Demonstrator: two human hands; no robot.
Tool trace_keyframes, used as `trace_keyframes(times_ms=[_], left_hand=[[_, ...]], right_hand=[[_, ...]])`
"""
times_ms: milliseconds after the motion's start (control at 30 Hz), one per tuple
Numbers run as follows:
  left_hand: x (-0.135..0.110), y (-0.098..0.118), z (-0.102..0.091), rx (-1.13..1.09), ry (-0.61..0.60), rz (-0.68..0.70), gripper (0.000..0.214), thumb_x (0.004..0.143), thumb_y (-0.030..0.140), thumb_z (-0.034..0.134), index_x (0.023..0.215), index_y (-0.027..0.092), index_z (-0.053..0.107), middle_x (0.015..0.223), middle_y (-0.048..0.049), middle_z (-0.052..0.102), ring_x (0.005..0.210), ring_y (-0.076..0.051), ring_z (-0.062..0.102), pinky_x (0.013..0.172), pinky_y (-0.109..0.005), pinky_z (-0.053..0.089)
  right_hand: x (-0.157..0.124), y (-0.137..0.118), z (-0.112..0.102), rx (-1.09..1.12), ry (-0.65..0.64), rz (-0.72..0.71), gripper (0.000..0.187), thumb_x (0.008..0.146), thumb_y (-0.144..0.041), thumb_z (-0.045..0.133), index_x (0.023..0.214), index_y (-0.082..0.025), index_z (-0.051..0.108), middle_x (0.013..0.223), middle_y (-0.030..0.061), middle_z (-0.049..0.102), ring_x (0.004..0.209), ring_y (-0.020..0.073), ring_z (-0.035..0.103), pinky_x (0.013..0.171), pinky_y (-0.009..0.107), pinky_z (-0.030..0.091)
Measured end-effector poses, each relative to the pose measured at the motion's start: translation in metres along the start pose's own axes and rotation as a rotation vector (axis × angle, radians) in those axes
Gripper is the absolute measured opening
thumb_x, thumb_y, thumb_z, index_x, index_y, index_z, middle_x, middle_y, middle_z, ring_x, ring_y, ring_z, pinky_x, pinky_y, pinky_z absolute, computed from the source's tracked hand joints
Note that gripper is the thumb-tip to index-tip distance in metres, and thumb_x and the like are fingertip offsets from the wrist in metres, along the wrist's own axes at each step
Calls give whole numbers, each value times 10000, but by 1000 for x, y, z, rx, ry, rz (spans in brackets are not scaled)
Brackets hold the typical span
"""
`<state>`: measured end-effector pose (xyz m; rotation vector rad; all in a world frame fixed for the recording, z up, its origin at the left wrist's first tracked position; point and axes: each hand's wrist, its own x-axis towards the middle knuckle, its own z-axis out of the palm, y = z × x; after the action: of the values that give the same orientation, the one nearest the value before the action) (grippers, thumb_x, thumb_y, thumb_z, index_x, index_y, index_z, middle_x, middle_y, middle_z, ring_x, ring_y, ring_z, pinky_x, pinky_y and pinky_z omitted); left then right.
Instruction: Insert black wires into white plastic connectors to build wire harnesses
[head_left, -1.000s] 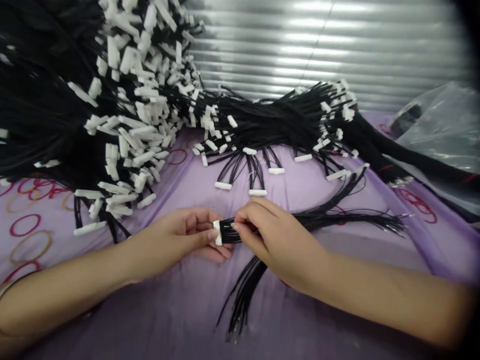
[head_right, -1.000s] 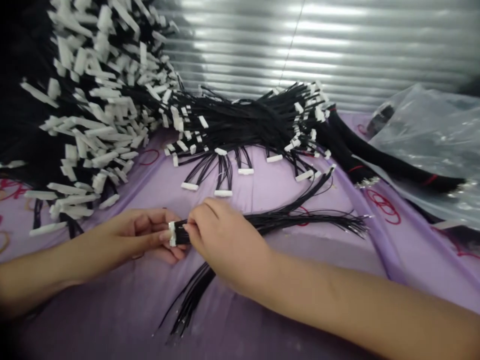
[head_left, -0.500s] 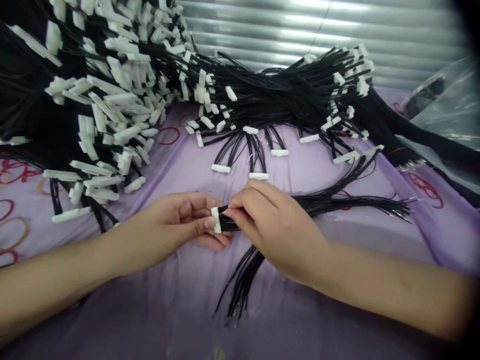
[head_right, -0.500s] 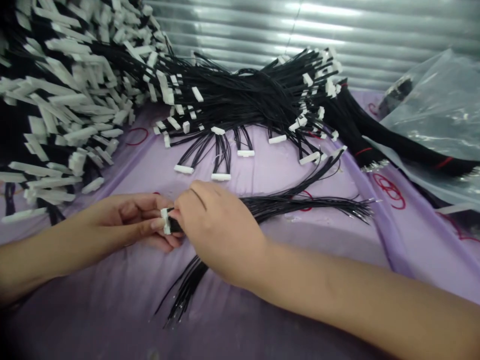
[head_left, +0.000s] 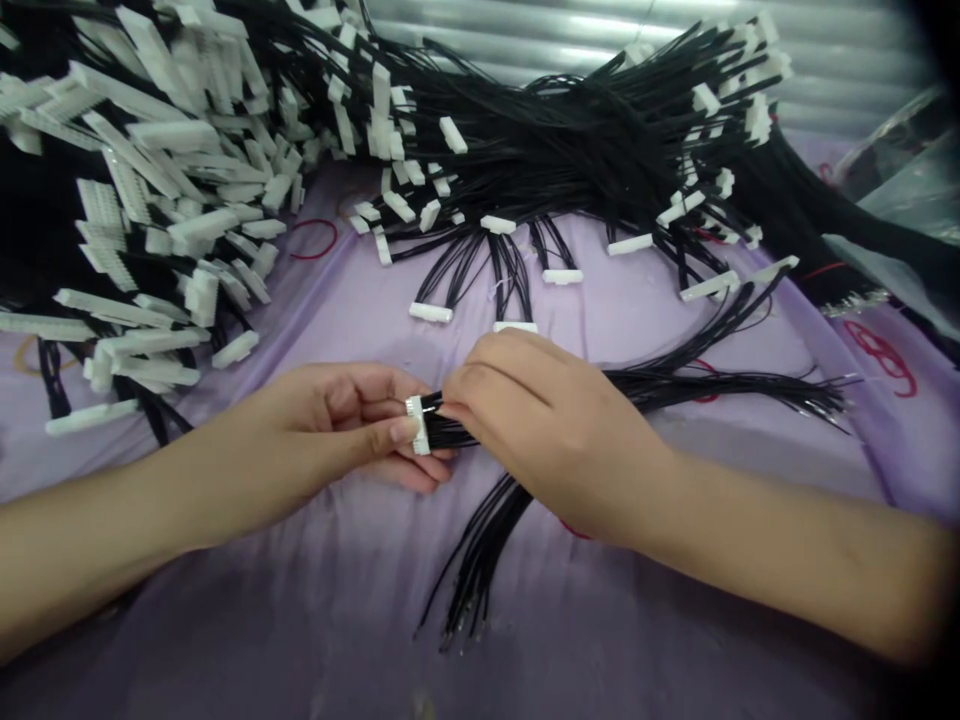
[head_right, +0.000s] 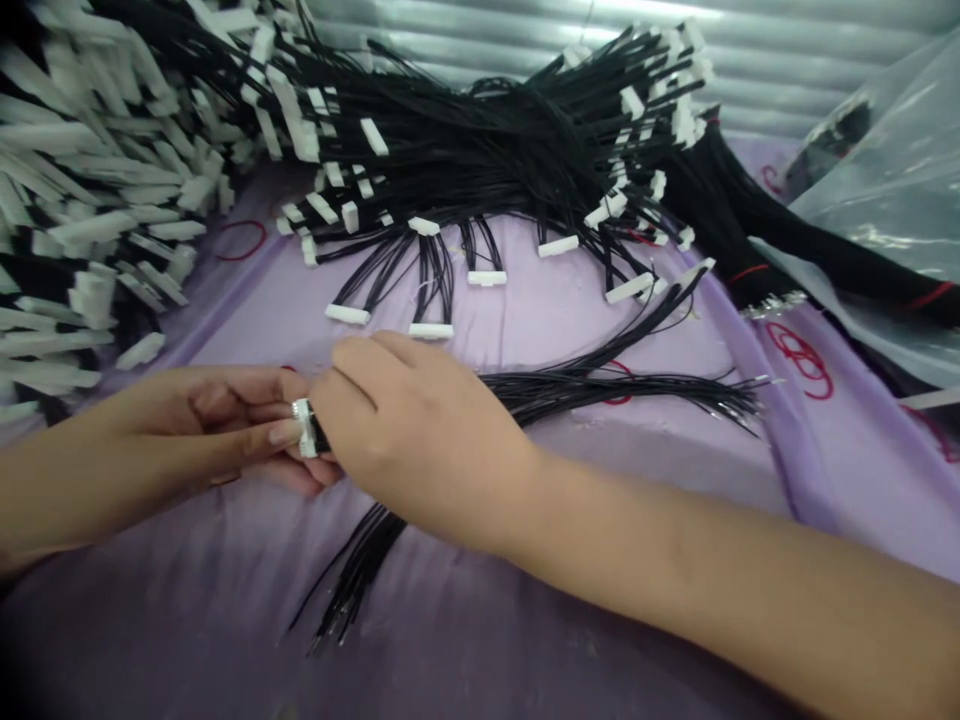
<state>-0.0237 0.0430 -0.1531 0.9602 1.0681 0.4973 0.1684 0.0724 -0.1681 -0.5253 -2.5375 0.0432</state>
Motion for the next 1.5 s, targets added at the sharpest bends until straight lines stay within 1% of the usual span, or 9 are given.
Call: trace_keyframes(times_ms=[200,433,567,800,933,1033,1200,1367,1500], left_hand=[[-1,-3,0,-39,0,-6,78,830,172,591,866,127,644,801,-14,694,763,-89,677,743,-166,569],[-1,-10,-3,-74,-60,42,127,848,208,571,918,131,645,846,-28,699,788,-106,681,785,-244,581],[-2,-8,-2,-47,-47,36,118,847,210,575,891,126,644,833,-36,701,789,-102,679,780,-221,572],[-1,-4,-1,-1,-26,8,75,816,196,613,837,130,643,770,-21,707,737,-110,685,741,-205,570],[-2,0,3,79,6,1,81,825,116,576,875,85,631,797,-1,711,758,-104,683,738,-190,552],[-3,4,6,139,17,9,169,850,117,535,994,79,615,842,20,714,794,-98,679,740,-186,541],[-5,3,7,167,37,19,116,845,112,521,881,71,623,743,28,705,685,-63,655,627,-121,501],[-4,-1,2,123,73,22,110,793,217,646,879,150,662,678,66,667,599,-35,605,540,-85,446],[-3,2,3,93,35,-9,98,790,253,662,788,155,653,664,24,668,614,-68,603,537,-127,463]], right_hand=[[-3,-6,-8,-60,7,-93,324,931,-83,350,856,-64,664,757,106,574,691,204,479,596,333,412],[-3,-6,1,-72,57,-22,168,861,-59,512,742,-81,628,690,73,543,705,169,467,685,331,450],[-4,-8,2,-73,72,-1,185,878,-58,482,748,-79,611,703,75,532,727,161,465,684,311,441],[-5,-5,8,-101,59,-105,253,950,-156,395,805,-102,595,718,60,512,713,160,446,665,309,407],[-2,-6,6,-108,-29,5,289,956,-154,370,793,-99,603,748,70,511,784,157,494,689,292,404],[3,-12,-9,-76,-220,74,389,963,-168,270,830,-91,628,767,82,511,830,190,527,699,332,406],[1,-34,-31,7,-299,217,374,848,-70,287,708,-183,614,881,29,556,822,151,505,729,362,379],[-13,-42,-19,209,-433,-8,388,924,-124,269,710,-156,591,805,36,541,765,124,513,699,322,426],[-14,-37,-18,258,-377,-45,356,932,-105,280,745,-138,582,834,46,573,808,146,542,764,338,464]])
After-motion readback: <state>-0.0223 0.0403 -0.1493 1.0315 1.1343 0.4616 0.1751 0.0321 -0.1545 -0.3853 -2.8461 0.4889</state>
